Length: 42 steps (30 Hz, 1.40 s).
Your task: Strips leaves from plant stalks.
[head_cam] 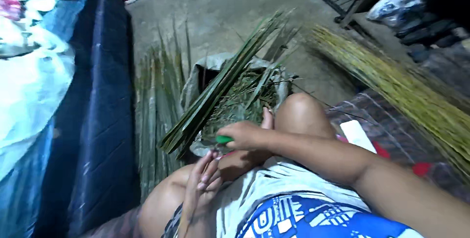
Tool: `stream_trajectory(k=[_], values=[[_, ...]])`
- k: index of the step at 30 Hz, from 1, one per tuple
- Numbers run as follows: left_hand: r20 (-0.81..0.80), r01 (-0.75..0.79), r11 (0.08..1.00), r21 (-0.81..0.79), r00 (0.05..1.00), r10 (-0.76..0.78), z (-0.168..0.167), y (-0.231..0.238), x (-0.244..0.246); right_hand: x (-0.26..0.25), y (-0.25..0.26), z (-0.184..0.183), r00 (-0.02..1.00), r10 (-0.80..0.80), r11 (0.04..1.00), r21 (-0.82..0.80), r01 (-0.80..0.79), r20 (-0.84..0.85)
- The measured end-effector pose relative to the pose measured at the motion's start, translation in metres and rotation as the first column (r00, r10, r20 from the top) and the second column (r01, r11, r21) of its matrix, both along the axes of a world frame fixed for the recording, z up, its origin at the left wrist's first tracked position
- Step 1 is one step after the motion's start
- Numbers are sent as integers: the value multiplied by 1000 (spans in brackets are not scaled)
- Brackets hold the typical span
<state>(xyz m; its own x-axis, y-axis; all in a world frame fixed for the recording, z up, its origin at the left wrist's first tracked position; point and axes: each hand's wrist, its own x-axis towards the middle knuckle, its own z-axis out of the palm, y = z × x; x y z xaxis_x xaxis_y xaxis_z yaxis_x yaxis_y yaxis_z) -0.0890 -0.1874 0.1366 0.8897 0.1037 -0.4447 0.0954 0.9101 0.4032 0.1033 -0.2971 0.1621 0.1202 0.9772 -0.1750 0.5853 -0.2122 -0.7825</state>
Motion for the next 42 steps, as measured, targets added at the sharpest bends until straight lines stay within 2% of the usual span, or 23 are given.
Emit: stream_trajectory(k=[1, 3, 5, 8, 12, 15, 18, 20, 22, 23, 24, 26, 27, 28, 29, 30, 31, 33, 34, 37, 39, 41, 42], values=[[48, 21, 1000, 14, 999, -21, -5, 2, -1, 4, -2, 7, 999, -34, 999, -10, 34, 33], [135, 10, 1000, 9, 991, -11, -16, 6, -2, 24, -10, 24, 976, -206, 976, -54, 210, 75], [87, -64, 995, 82, 995, 57, -19, 9, -3, 54, -24, 31, 890, -445, 891, -50, 451, 96], [-4, -126, 989, 76, 992, 127, -19, 24, -3, 116, -65, 23, 681, -709, 695, 17, 719, 185], [-52, -135, 975, 177, 988, 147, -9, 57, 2, 184, -169, 1, 360, -866, 382, -5, 924, 346], [-153, -174, 926, 334, 960, 236, 6, 75, 11, 198, -281, -31, 112, -893, 112, -27, 993, 435], [-272, -127, 875, 467, 921, 279, 11, 100, 23, 175, -395, -54, -98, -866, -142, -53, 988, 490], [-337, -69, 854, 515, 900, 276, 10, 119, 32, 145, -464, -62, -190, -824, -268, -71, 961, 534], [-404, -20, 826, 564, 866, 297, 8, 136, 44, 100, -518, -66, -259, -781, -336, -32, 941, 568], [-436, 2, 812, 584, 844, 312, 7, 143, 51, 72, -528, -60, -275, -747, -347, -2, 938, 605], [-459, 9, 804, 594, 825, 329, 4, 149, 57, 43, -515, -45, -285, -692, -364, 21, 931, 663], [-486, -7, 799, 602, 790, 373, -5, 159, 71, 15, -449, -9, -364, -562, -532, 12, 847, 743], [-502, -11, 798, 603, 772, 390, -11, 163, 79, 13, -431, -3, -366, -539, -584, -23, 812, 759], [-523, 6, 792, 611, 753, 398, -18, 167, 86, 14, -433, -12, -349, -564, -550, -26, 835, 749], [-552, 46, 780, 625, 732, 400, -25, 170, 92, 18, -454, -30, -281, -643, -429, -32, 903, 712], [-584, 106, 758, 644, 708, 397, -33, 173, 97, 30, -482, -56, -187, -736, -265, -23, 964, 651], [-609, 178, 719, 672, 684, 400, -44, 176, 99, 52, -483, -77, -167, -799, -227, -31, 973, 578], [-678, 395, 591, 704, 623, 391, -69, 182, 99, 91, -422, -88, -73, -864, -138, -95, 986, 498], [-713, 512, 506, 694, 584, 387, -84, 184, 94, 102, -379, -85, 10, -882, -38, -92, 995, 470], [-865, 793, 348, 500, 432, 257, -120, 180, 81, 105, -252, -56, 349, -854, 405, 73, 911, 387], [-937, 901, 257, 348, 328, 120, -153, 184, 83, 94, -177, -24, 504, -761, 615, 205, 761, 409], [-929, 897, 249, 366, 370, 32, -149, 182, 87, 81, -113, 7, 592, -662, 738, 263, 622, 459], [-913, 875, 270, 401, 407, 38, -141, 180, 90, 75, -85, 20, 654, -599, 789, 203, 579, 462]])
